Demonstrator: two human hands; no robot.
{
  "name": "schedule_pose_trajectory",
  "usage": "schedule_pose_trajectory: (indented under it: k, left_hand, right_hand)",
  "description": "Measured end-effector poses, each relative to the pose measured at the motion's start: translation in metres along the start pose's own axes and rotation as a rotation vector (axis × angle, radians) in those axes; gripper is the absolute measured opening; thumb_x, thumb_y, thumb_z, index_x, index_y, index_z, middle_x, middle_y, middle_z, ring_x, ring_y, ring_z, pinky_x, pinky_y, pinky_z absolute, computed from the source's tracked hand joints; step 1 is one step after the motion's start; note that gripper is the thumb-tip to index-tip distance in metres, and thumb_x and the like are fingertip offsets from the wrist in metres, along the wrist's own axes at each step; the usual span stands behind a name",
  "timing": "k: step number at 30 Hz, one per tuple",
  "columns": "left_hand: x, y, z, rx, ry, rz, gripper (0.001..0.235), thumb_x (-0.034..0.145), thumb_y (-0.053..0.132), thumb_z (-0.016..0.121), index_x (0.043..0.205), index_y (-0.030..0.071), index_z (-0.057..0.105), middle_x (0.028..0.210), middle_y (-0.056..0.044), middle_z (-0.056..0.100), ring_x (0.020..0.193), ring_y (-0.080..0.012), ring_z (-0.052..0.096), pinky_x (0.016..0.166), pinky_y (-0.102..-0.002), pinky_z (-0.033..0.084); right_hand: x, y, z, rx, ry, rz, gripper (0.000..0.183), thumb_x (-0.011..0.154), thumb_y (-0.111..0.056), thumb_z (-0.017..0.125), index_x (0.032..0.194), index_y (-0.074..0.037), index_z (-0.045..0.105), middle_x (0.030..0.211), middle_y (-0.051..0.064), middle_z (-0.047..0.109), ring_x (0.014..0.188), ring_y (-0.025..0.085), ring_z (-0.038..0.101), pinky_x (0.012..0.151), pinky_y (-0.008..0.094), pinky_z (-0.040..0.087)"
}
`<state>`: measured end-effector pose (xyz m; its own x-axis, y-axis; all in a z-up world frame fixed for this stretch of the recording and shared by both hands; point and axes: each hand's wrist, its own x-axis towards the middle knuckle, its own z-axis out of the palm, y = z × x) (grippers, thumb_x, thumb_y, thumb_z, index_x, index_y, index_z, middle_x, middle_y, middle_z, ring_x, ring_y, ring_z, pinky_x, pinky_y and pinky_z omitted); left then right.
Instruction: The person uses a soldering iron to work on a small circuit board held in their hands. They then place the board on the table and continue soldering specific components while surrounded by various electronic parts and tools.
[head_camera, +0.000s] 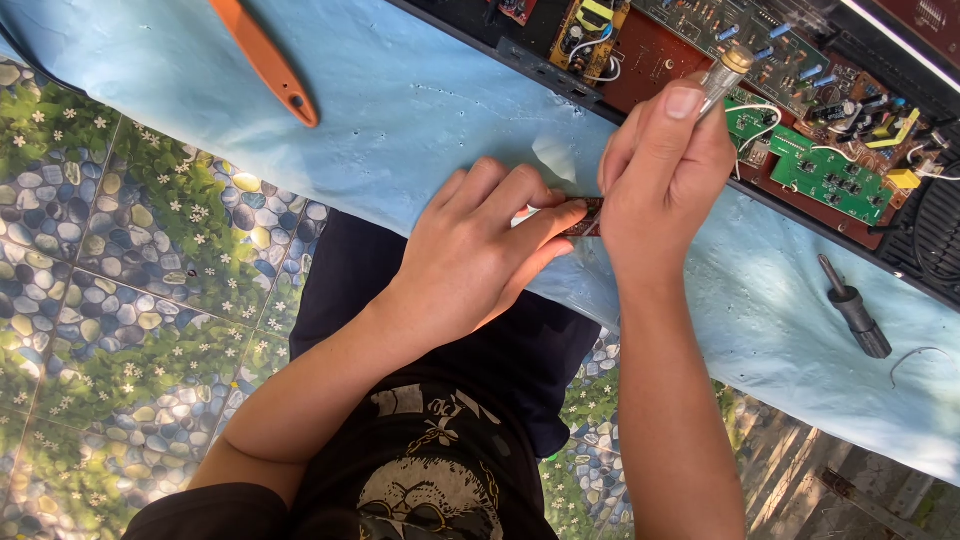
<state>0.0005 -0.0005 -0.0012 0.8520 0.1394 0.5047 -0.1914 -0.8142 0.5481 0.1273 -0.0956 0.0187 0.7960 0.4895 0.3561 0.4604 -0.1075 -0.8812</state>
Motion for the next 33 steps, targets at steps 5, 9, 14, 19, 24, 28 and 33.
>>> schedule_pose_trajectory:
  k: [5, 9, 14, 19, 24, 28, 33]
  left_hand:
    - [0.001, 0.001, -0.001, -0.005, -0.005, 0.0, 0.02, 0.108, 0.024, 0.063, 0.119, 0.008, 0.068, 0.108, -0.006, 0.058, 0.089, -0.0297, 0.051, 0.076, -0.041, 0.045]
    - [0.001, 0.002, -0.003, -0.022, 0.003, 0.004, 0.023, 0.11, 0.024, 0.057, 0.119, 0.006, 0.069, 0.107, -0.007, 0.057, 0.089, -0.0295, 0.051, 0.075, -0.041, 0.045]
    - [0.001, 0.002, -0.002, -0.015, -0.009, 0.0, 0.026, 0.11, 0.026, 0.055, 0.119, 0.007, 0.069, 0.108, -0.007, 0.058, 0.089, -0.03, 0.05, 0.076, -0.041, 0.045]
    - [0.001, 0.002, -0.002, -0.013, -0.015, -0.006, 0.026, 0.11, 0.027, 0.056, 0.12, 0.008, 0.07, 0.108, -0.006, 0.058, 0.089, -0.0297, 0.051, 0.076, -0.041, 0.046]
    - [0.001, 0.001, -0.003, -0.014, -0.008, 0.006, 0.023, 0.11, 0.025, 0.058, 0.12, 0.007, 0.068, 0.108, -0.007, 0.057, 0.089, -0.0304, 0.051, 0.075, -0.041, 0.045]
    - [0.0, 0.0, -0.001, -0.012, -0.008, 0.001, 0.024, 0.11, 0.026, 0.057, 0.119, 0.008, 0.068, 0.108, -0.007, 0.058, 0.09, -0.0302, 0.052, 0.076, -0.041, 0.045]
    - [0.001, 0.001, -0.003, -0.008, -0.013, 0.004, 0.021, 0.109, 0.024, 0.06, 0.12, 0.008, 0.067, 0.108, -0.007, 0.058, 0.09, -0.0302, 0.052, 0.076, -0.041, 0.045]
  right_hand:
    - [0.001, 0.0, 0.001, -0.048, 0.012, -0.007, 0.039, 0.114, -0.033, 0.029, 0.085, -0.007, 0.033, 0.053, 0.006, 0.038, 0.044, 0.016, 0.041, 0.046, 0.03, 0.033]
    - [0.001, 0.001, 0.003, 0.01, 0.097, 0.02, 0.037, 0.112, -0.036, 0.032, 0.087, -0.008, 0.035, 0.053, 0.006, 0.039, 0.044, 0.016, 0.04, 0.044, 0.029, 0.033]
    - [-0.001, 0.005, 0.002, 0.122, 0.111, 0.016, 0.035, 0.112, -0.037, 0.034, 0.091, -0.009, 0.033, 0.053, 0.006, 0.031, 0.042, 0.015, 0.031, 0.04, 0.029, 0.032]
    - [-0.001, 0.007, 0.001, -0.004, 0.098, -0.015, 0.035, 0.113, -0.034, 0.031, 0.093, -0.007, 0.038, 0.053, 0.007, 0.04, 0.042, 0.016, 0.04, 0.044, 0.029, 0.031]
    - [-0.001, 0.01, 0.001, 0.126, 0.087, 0.015, 0.033, 0.113, -0.035, 0.034, 0.094, -0.008, 0.036, 0.055, 0.006, 0.032, 0.042, 0.015, 0.032, 0.041, 0.028, 0.032]
    - [-0.001, 0.012, 0.001, 0.029, 0.046, -0.023, 0.032, 0.114, -0.031, 0.033, 0.092, -0.008, 0.037, 0.052, 0.006, 0.036, 0.041, 0.016, 0.038, 0.041, 0.029, 0.031]
    - [0.0, 0.009, 0.002, 0.173, 0.125, 0.032, 0.036, 0.111, -0.036, 0.036, 0.086, -0.011, 0.032, 0.054, 0.005, 0.029, 0.041, 0.014, 0.029, 0.038, 0.028, 0.032]
